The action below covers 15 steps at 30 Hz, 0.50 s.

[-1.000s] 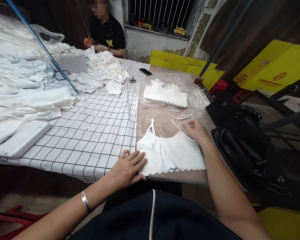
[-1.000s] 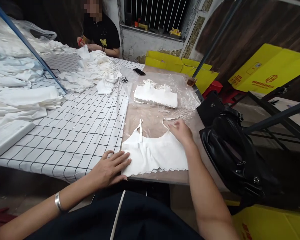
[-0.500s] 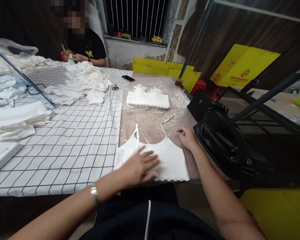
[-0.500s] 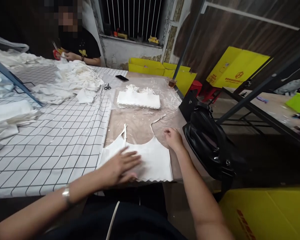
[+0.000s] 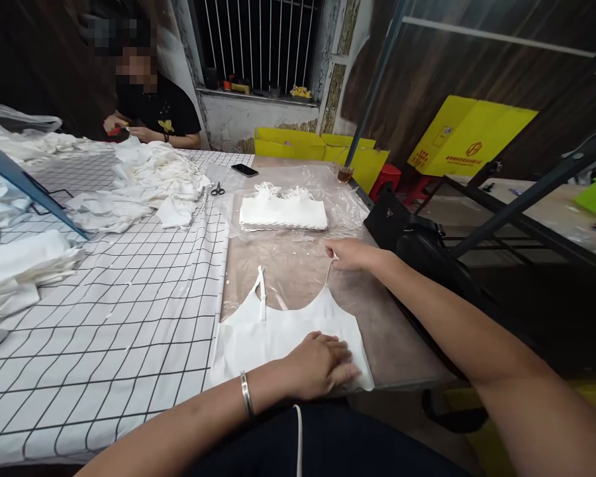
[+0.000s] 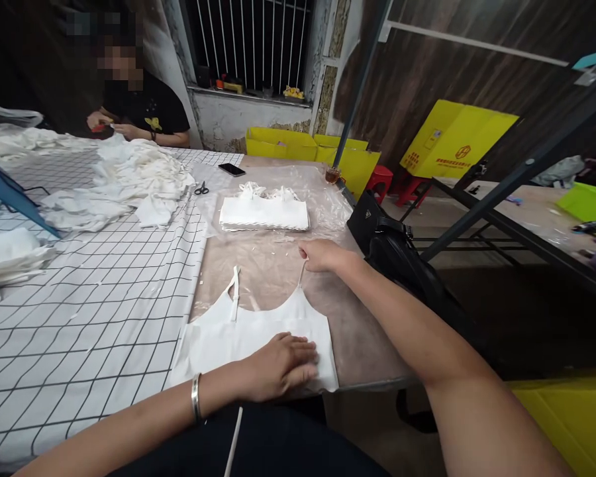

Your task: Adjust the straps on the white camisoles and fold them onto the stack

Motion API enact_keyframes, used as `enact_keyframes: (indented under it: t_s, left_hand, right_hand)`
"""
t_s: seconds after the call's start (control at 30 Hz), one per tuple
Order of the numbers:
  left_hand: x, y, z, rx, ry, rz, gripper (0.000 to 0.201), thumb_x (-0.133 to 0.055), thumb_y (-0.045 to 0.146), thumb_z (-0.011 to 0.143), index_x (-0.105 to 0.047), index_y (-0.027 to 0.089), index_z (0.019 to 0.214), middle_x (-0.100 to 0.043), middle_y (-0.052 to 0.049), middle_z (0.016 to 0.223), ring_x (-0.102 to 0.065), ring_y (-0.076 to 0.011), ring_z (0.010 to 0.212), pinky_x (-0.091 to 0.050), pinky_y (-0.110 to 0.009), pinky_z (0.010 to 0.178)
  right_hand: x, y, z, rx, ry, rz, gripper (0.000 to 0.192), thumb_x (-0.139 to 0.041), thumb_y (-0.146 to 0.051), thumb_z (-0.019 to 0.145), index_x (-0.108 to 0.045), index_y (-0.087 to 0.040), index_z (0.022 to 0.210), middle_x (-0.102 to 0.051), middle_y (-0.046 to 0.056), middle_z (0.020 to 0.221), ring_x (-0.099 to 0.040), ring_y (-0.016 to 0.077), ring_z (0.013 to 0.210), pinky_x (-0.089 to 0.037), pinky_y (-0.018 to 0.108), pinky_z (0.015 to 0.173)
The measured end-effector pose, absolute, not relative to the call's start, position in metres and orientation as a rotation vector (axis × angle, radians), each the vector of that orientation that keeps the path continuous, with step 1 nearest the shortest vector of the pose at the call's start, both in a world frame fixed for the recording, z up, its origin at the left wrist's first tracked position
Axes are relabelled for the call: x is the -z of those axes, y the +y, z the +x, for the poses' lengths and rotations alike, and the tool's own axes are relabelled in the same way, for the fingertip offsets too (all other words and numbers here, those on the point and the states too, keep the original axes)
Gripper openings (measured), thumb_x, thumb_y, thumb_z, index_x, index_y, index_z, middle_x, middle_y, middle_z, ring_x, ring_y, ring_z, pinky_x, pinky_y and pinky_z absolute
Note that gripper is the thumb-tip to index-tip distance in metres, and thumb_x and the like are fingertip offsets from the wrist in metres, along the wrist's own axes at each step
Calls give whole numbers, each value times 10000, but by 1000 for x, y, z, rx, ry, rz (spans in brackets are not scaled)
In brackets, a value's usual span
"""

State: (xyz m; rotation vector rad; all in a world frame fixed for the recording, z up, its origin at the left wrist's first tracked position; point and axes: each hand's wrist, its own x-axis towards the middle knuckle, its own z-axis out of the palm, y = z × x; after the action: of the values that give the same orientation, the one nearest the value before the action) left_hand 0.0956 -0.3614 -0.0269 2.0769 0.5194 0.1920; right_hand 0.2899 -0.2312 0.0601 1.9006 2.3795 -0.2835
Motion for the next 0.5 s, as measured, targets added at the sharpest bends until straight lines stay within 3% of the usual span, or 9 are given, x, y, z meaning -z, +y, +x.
enact_keyframes:
  t_s: [0.13, 0.23, 0.3, 0.37, 0.43, 0.5]
  left_hand:
    - [11, -351, 115, -348, 596, 958, 689, -216, 659, 936, -597, 118, 1125, -652, -170, 1178, -636, -247, 1071, -484, -395, 952]
    - [8, -349, 125, -382, 453, 448, 468, -342, 503, 977, -596, 111, 942, -691, -154, 991, -682, -200, 906, -513, -345, 890]
    - [6, -350, 128, -390, 437, 338, 279, -427, 306, 975, -595, 109, 871, -698, -115, 867, -691, -170, 783, -527, -311, 844]
    - [3, -353, 130, -399, 458, 325, 214, -435, 198, 961, -608, 101, 879, -698, -95, 814, -694, -164, 731, -536, -306, 823]
    - [-3, -355, 132, -427, 450, 344, 225, -428, 193, 965, -616, 95, 891, -703, -105, 819, -702, -175, 752, -541, -320, 832]
    - [-10, -356, 133, -459, 418, 370, 219, -439, 188, 963, -621, 89, 892, -707, -120, 843, -704, -179, 778, -538, -326, 849]
  right_hand:
    - [-94, -336, 272, 250, 2342, 1930, 206, -695, -172, 689, -625, -206, 879, -629, 52, 681, -556, 209, 623, -304, 295, 581]
    - [-103, -422, 260, 404, 2574, 1808, 236, -692, -230, 753, -621, -229, 978, -666, 49, 812, -603, 221, 744, -389, 308, 680]
    - [-94, -455, 260, 496, 2713, 2027, 151, -654, -304, 816, -608, -238, 944, -660, 44, 899, -600, 218, 845, -421, 324, 761]
    - [-73, -465, 267, 614, 2707, 2580, 171, -618, -388, 849, -568, -226, 869, -626, 34, 857, -581, 195, 820, -438, 320, 760]
    - [-47, -458, 273, 1058, 2515, 3139, 277, -639, -471, 820, -521, -223, 859, -591, 14, 800, -568, 173, 763, -453, 310, 731]
    - [-24, -446, 274, 1999, 2236, 3183, 382, -688, -529, 762, -519, -230, 931, -603, 7, 839, -578, 164, 779, -470, 309, 748]
